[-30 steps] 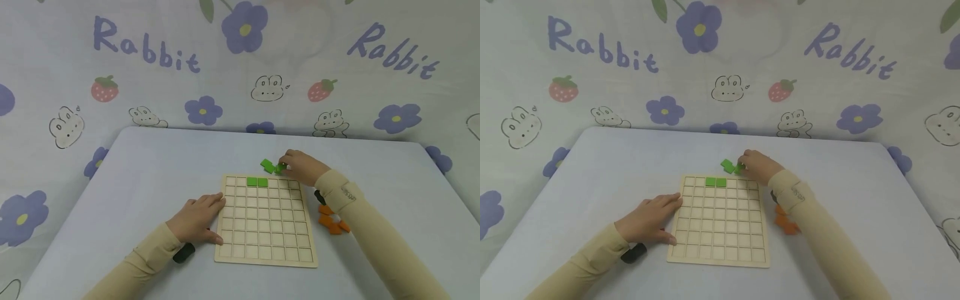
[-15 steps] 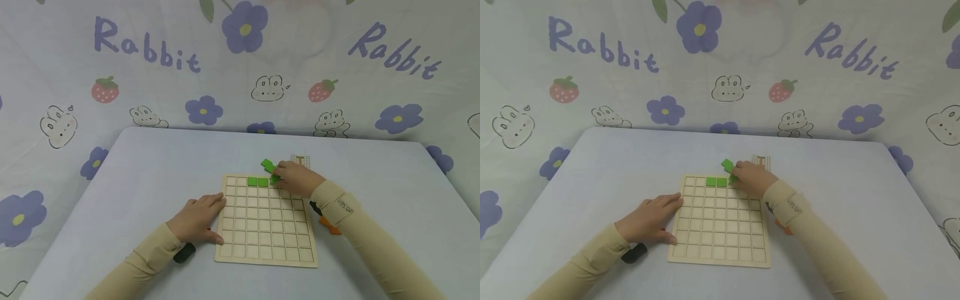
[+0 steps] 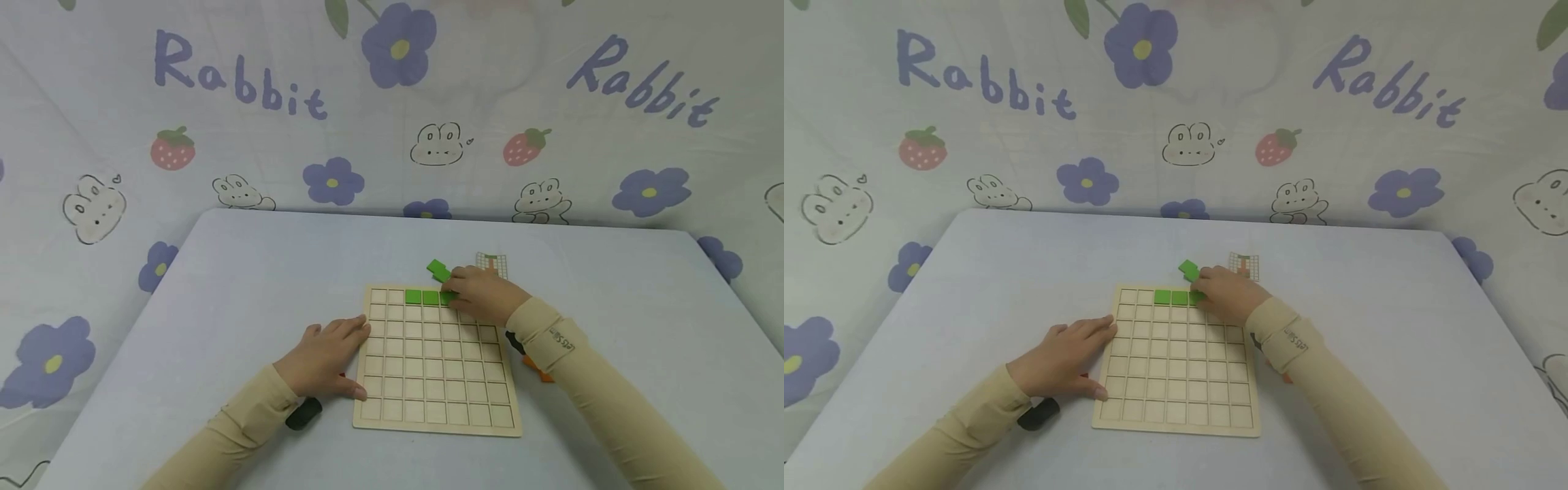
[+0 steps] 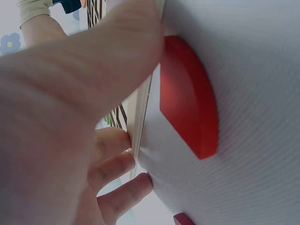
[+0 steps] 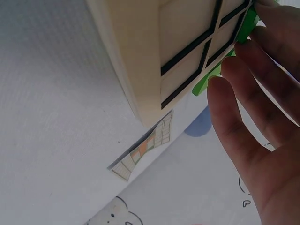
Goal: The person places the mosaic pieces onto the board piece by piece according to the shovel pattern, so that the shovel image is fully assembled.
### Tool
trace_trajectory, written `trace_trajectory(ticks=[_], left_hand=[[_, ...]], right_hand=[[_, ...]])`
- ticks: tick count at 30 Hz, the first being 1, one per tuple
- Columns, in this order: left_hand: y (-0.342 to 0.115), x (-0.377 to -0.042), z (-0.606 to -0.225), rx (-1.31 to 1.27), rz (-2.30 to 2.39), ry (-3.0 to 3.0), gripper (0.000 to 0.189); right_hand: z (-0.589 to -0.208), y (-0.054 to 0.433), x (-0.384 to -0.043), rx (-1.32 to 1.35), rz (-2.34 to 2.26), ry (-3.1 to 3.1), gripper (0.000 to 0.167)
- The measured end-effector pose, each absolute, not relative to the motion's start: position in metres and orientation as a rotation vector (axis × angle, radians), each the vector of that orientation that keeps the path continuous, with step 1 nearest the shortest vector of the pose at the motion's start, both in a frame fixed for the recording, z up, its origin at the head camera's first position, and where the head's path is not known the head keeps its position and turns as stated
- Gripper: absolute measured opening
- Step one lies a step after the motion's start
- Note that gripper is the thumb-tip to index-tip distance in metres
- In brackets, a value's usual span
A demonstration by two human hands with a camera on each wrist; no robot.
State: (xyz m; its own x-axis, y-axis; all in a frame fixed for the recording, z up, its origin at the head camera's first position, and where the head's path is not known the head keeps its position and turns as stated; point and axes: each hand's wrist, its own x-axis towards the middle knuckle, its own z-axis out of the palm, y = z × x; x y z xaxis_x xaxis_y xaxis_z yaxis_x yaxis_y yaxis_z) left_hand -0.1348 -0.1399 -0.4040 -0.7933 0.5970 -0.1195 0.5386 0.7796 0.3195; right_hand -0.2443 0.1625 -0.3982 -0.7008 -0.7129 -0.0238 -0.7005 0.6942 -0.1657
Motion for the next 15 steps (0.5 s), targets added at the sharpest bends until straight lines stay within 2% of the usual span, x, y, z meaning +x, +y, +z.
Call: trace_trajectory(ticks=[15], left_hand=[[-0.1421, -0.1336, -0.4047, 0.897, 0.402, 2.753, 0.096]], right_hand=[[-0.4038, 0.1595, -0.2438, -1.248, -0.214, 2.854, 0.03]])
